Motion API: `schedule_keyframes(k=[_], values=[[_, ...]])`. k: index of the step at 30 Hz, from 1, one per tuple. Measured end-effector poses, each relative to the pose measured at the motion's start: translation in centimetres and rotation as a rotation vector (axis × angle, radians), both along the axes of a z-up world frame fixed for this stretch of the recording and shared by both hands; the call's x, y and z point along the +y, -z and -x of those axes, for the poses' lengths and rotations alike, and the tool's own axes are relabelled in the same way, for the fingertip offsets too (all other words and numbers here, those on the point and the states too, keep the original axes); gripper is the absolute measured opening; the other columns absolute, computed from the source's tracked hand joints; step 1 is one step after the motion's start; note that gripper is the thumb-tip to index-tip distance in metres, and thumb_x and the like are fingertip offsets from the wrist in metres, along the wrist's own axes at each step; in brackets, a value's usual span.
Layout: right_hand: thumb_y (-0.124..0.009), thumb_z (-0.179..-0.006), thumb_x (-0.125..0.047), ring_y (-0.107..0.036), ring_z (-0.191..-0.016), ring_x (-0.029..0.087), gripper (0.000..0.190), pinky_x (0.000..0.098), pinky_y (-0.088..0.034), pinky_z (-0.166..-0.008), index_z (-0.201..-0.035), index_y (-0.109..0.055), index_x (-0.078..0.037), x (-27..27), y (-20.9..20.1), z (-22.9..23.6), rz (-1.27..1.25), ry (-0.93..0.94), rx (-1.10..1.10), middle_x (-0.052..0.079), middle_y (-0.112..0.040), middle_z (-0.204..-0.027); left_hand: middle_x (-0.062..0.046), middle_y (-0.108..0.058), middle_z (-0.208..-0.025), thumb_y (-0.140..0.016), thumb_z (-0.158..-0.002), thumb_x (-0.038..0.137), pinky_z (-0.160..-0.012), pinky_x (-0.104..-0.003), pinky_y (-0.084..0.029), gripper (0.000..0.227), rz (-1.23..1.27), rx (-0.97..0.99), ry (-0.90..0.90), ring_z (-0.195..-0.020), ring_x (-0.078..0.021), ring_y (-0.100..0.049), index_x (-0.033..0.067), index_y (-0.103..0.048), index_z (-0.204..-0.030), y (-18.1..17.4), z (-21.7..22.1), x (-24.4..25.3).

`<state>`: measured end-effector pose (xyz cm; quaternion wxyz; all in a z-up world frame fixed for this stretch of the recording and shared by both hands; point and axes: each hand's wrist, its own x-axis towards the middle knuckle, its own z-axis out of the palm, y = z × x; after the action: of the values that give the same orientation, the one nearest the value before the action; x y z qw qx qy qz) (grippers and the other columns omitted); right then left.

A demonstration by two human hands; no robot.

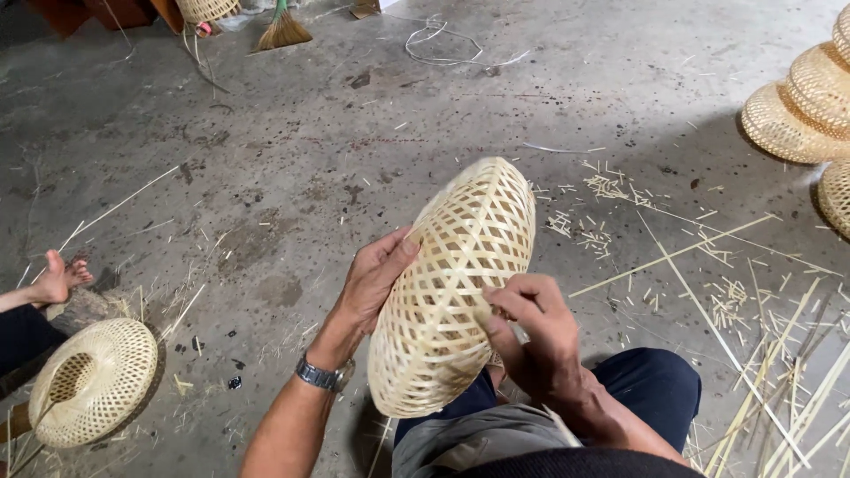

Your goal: The person weaves a bamboo basket by hand, inserting thin strips into the lattice and tucking the ends into the weave. They rotate the basket while adding more strips and occasionally use a knife to trim the excess material.

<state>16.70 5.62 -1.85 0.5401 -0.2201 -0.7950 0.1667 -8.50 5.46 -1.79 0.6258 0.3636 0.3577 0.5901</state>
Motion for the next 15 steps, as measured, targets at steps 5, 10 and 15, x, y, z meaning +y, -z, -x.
schedule_keyframes(k=[5,10,15], values=[[-0.075,-0.089,-0.004,-0.068,-0.089,0.021,0.022,0.0328,-0.059,-0.073,-0.11,-0.067,-0.003,0.4,-1.9,-0.5,0.083,0.119,0.029,0.013,-0.065,-0.106,-0.022,-0.067,-0.132,-0.074,-0.093,0.026,-0.089,-0.032,-0.058,0.079,-0.157,0.193,-0.201,-0.106,-0.018,-0.069,-0.0108,-0.04,-0.154,-2.6,-2.9,-0.8],[-0.079,-0.085,-0.002,-0.068,-0.085,0.022,0.016,0.0334,-0.056,-0.07,-0.099,-0.071,0.0,0.8,-3.1,-1.0,0.04,0.225,-0.005,0.012,-0.067,-0.098,-0.023,-0.063,-0.139,-0.077,-0.092,0.026,-0.096,-0.031,-0.057,0.091,-0.305,0.341,-0.359,-0.114,-0.0185,-0.067,-0.0114,-0.028,-0.158,-3.1,-4.3,-1.2],[-0.078,-0.085,0.002,-0.065,-0.085,0.024,0.013,0.0346,-0.054,-0.07,-0.097,-0.071,0.001,1.3,-2.9,-1.3,-0.07,0.212,-0.004,0.012,-0.067,-0.095,-0.024,-0.057,-0.147,-0.078,-0.091,0.021,-0.104,-0.032,-0.054,0.095,-0.386,0.417,-0.461,-0.125,-0.0202,-0.063,-0.0132,-0.02,-0.159,-2.4,-4.9,-1.2]])
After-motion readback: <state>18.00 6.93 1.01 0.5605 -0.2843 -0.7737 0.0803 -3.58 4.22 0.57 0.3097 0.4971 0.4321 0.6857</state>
